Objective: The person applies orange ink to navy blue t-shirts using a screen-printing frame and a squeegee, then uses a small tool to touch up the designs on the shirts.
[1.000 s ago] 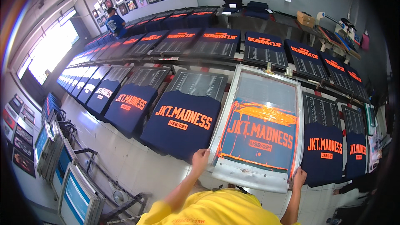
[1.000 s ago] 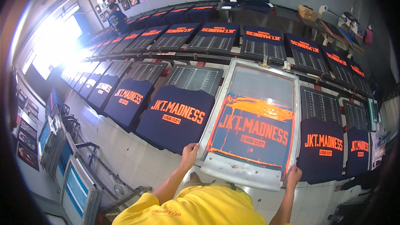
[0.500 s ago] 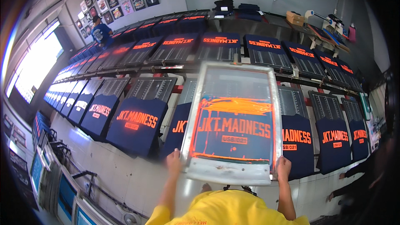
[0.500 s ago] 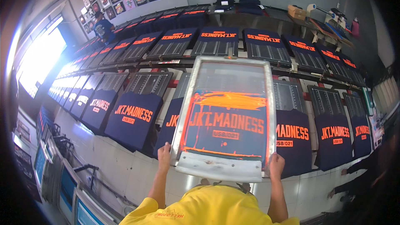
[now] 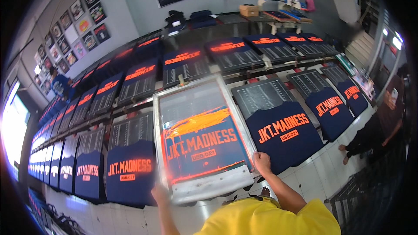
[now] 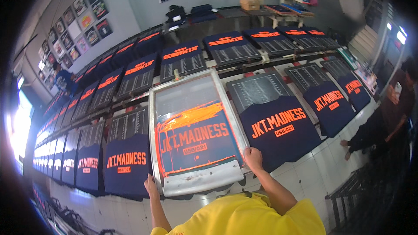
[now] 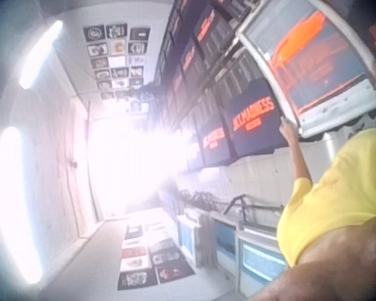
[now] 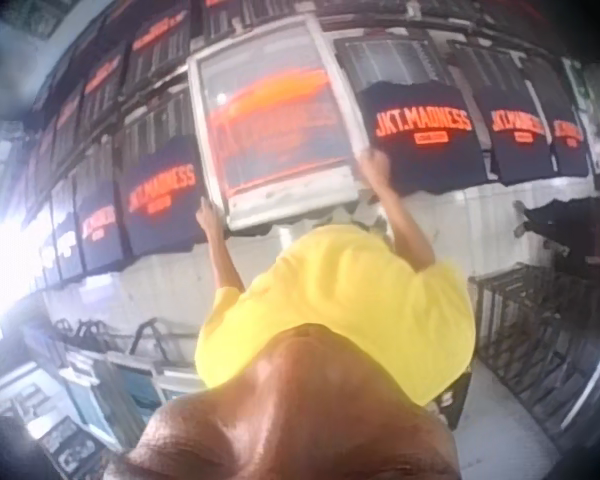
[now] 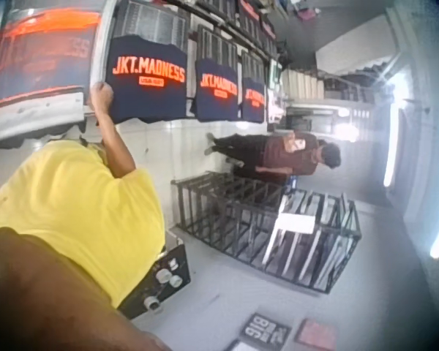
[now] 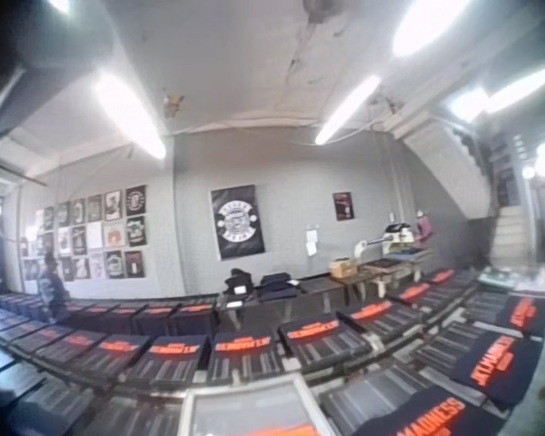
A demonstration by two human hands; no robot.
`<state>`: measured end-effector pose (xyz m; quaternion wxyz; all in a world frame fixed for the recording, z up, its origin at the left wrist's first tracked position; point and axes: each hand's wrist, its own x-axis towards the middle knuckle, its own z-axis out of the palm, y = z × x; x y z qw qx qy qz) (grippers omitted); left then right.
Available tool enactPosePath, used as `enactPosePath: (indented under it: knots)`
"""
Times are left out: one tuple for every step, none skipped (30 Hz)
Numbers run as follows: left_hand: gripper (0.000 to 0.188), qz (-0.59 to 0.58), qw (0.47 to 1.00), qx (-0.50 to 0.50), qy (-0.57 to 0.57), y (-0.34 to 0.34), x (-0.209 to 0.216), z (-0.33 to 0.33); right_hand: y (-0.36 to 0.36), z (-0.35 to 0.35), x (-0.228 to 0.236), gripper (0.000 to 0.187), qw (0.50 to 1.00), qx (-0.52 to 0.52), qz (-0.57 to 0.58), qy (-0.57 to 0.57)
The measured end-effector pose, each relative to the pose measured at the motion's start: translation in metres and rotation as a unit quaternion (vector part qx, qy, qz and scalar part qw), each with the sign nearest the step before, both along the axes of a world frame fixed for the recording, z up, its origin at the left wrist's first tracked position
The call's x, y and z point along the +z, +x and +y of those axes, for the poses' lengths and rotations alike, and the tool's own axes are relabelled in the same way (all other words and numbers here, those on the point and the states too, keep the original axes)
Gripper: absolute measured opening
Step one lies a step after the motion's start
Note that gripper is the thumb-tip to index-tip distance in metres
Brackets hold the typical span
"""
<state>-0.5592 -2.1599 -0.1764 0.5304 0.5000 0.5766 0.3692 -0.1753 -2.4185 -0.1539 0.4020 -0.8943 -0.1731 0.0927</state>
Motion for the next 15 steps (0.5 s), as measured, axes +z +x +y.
enactPosePath:
  knots:
    - [0.049, 0.001, 1.0, 0.011, -0.003, -0.001, 0.017, -0.004, -0.006, 0.007, 0.007, 0.044, 1.0, 0.003, 0.015, -0.009]
    - [0.049, 0.001, 1.0, 0.02, -0.009, -0.001, 0.028, -0.007, -0.009, 0.009, 0.012, 0.044, 0.999, 0.004, 0.029, -0.019]
    - [0.049, 0.001, 1.0, 0.027, -0.015, 0.002, 0.032, -0.005, -0.011, 0.011, 0.003, 0.044, 1.0, 0.004, -0.01, 0.015]
    - [0.049, -0.007, 1.0, 0.015, -0.001, 0.002, 0.028, -0.001, -0.011, 0.011, -0.004, 0.044, 0.999, -0.007, -0.023, 0.022]
    - [0.049, -0.013, 1.0, 0.008, 0.014, -0.006, 0.02, 0.002, -0.014, 0.015, -0.009, 0.043, 1.0, -0.004, -0.015, 0.013]
    - [0.049, -0.02, 0.999, -0.003, 0.026, -0.007, 0.017, 0.004, -0.016, 0.015, -0.009, 0.043, 1.0, -0.006, -0.006, 0.003]
    - [0.051, 0.007, 0.998, -0.018, 0.059, -0.006, 0.013, 0.006, -0.017, 0.015, -0.009, 0.042, 0.999, 0.0, -0.036, -0.004]
    - [0.051, 0.036, 0.996, -0.015, 0.077, -0.008, 0.008, 0.009, -0.02, 0.019, -0.007, 0.041, 0.998, 0.014, -0.064, -0.01]
    - [0.051, 0.064, 0.993, -0.012, 0.095, -0.011, 0.002, 0.013, -0.021, 0.02, -0.007, 0.041, 0.995, 0.026, -0.092, -0.017]
    - [0.052, 0.092, 0.989, -0.009, 0.114, -0.015, -0.007, 0.018, -0.022, 0.021, -0.007, 0.04, 0.993, 0.034, -0.109, -0.034]
    - [0.053, 0.215, 0.959, -0.013, 0.182, -0.01, -0.006, 0.022, -0.022, 0.019, -0.008, 0.04, 0.99, 0.039, -0.126, -0.051]
    - [0.054, 0.232, 0.955, -0.014, 0.184, -0.005, -0.007, 0.022, -0.021, 0.017, -0.009, 0.039, 0.986, 0.045, -0.142, -0.068]
    - [0.055, 0.248, 0.951, -0.015, 0.185, -0.003, -0.007, 0.017, -0.017, 0.015, -0.013, 0.039, 0.988, 0.052, -0.131, -0.068]
    - [0.056, 0.265, 0.946, -0.02, 0.187, 0.006, 0.003, 0.012, -0.015, 0.01, -0.013, 0.039, 0.989, 0.054, -0.119, -0.072]
    - [0.053, 0.264, 0.947, -0.029, 0.178, 0.011, 0.006, 0.012, -0.012, 0.007, -0.012, 0.039, 0.99, 0.055, -0.108, -0.075]
